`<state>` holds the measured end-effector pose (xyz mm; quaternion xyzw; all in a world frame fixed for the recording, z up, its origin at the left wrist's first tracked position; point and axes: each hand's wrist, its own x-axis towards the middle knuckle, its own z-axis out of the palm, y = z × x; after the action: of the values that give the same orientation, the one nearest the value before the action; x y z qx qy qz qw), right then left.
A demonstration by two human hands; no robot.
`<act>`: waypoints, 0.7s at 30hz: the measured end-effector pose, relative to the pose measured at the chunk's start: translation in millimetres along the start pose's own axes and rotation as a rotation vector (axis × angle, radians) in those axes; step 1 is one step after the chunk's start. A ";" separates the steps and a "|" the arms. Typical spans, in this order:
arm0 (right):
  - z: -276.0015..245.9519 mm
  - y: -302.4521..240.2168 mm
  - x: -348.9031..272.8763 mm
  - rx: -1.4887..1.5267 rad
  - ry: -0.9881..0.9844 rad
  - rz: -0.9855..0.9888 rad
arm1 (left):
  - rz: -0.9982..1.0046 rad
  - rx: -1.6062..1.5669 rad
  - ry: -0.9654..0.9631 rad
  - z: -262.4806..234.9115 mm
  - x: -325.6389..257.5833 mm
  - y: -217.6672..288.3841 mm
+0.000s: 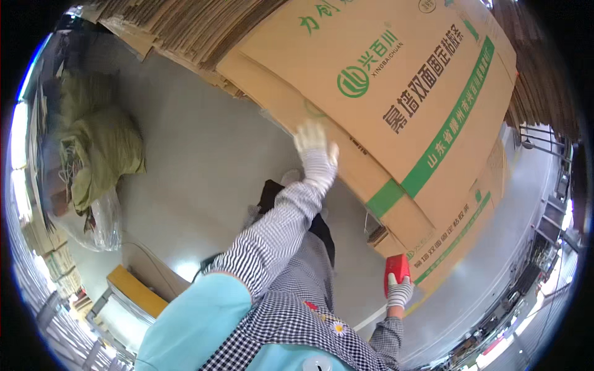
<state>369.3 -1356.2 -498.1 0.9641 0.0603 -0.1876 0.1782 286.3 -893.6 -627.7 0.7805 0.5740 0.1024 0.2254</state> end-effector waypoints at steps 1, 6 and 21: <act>8.2 5.2 3.0 -0.008 -0.055 0.007 | 0.005 0.083 0.080 23.6 1.0 3.1; 27.2 51.0 -6.0 0.253 -0.187 0.068 | -0.438 -0.405 0.585 14.1 119.5 -66.1; 61.4 176.4 5.1 0.923 0.007 0.117 | -0.413 -1.111 -0.327 106.8 -257.7 172.1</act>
<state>385.4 -1542.3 -496.6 0.9450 -0.0832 -0.1812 -0.2592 394.8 -1202.7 -615.1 0.4247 0.5320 0.2195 0.6989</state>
